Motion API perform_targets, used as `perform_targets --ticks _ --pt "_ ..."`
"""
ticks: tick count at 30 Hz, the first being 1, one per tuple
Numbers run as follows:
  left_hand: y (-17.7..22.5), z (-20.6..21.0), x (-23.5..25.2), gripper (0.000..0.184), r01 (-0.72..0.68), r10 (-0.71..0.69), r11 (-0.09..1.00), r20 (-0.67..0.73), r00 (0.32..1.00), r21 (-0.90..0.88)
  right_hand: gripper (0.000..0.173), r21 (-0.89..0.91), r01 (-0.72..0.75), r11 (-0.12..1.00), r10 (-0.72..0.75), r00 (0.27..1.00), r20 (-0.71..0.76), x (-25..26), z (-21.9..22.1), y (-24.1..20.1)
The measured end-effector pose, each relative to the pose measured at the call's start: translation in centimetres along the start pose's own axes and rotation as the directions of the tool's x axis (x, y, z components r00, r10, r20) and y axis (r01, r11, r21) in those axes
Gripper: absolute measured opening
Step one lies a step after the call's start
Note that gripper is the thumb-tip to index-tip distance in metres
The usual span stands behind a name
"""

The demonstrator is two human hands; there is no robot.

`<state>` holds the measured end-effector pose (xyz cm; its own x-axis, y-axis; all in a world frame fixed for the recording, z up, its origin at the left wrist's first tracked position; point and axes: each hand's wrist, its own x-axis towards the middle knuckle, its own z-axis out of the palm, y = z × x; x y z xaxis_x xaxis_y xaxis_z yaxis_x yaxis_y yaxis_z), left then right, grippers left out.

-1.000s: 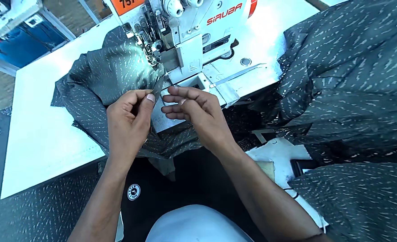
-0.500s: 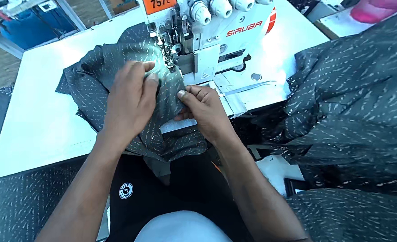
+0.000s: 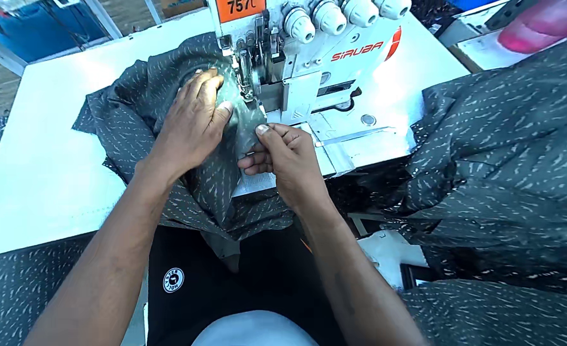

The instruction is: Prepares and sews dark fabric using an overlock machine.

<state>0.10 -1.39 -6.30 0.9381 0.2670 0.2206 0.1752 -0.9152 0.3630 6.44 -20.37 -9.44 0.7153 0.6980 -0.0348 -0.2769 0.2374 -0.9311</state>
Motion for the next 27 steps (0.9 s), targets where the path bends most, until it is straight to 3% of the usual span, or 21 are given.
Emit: perform_targets --ticks 5,7,9,10,12,14,18,27 --pt "-2.9 -0.8 3.0 0.065 -0.063 0.063 0.998 0.056 0.996 -0.007 0.037 -0.045 -0.021 0.999 0.012 0.985 -0.174 1.4 1.2 0.0" --pt "-3.0 -1.3 2.4 0.053 -0.111 0.118 0.991 -0.120 0.986 0.070 0.036 -0.038 -0.045 0.998 0.036 0.977 -0.211 1.6 1.2 0.2" --pt "-1.3 -1.9 0.5 0.028 -0.202 0.236 0.971 -0.371 0.898 0.128 0.035 -0.020 -0.070 0.997 0.064 0.973 -0.221 1.7 1.1 0.5" --pt "0.0 -1.9 -0.3 0.023 -0.283 0.282 0.957 -0.442 0.852 0.064 0.036 0.000 -0.067 0.998 0.065 0.973 -0.221 2.0 0.9 0.8" --pt "1.5 -0.9 -1.6 0.025 -0.381 0.288 0.907 -0.397 0.871 -0.179 0.039 0.039 -0.036 0.999 0.044 0.976 -0.216 2.2 0.8 1.5" --pt "1.0 0.0 -1.9 0.027 -0.335 0.256 0.893 -0.274 0.927 -0.299 0.039 0.046 -0.013 0.999 0.022 0.977 -0.211 2.3 0.8 1.8" --pt "-1.3 -0.3 -0.8 0.029 -0.348 0.311 0.892 -0.166 0.936 -0.290 0.039 0.049 -0.029 0.998 0.038 0.978 -0.205 2.6 0.7 1.7" --pt "-3.3 -0.3 0.7 0.032 -0.426 0.393 0.867 -0.171 0.904 -0.259 0.046 -0.013 -0.043 0.999 0.039 0.971 -0.236 4.0 0.9 1.7"
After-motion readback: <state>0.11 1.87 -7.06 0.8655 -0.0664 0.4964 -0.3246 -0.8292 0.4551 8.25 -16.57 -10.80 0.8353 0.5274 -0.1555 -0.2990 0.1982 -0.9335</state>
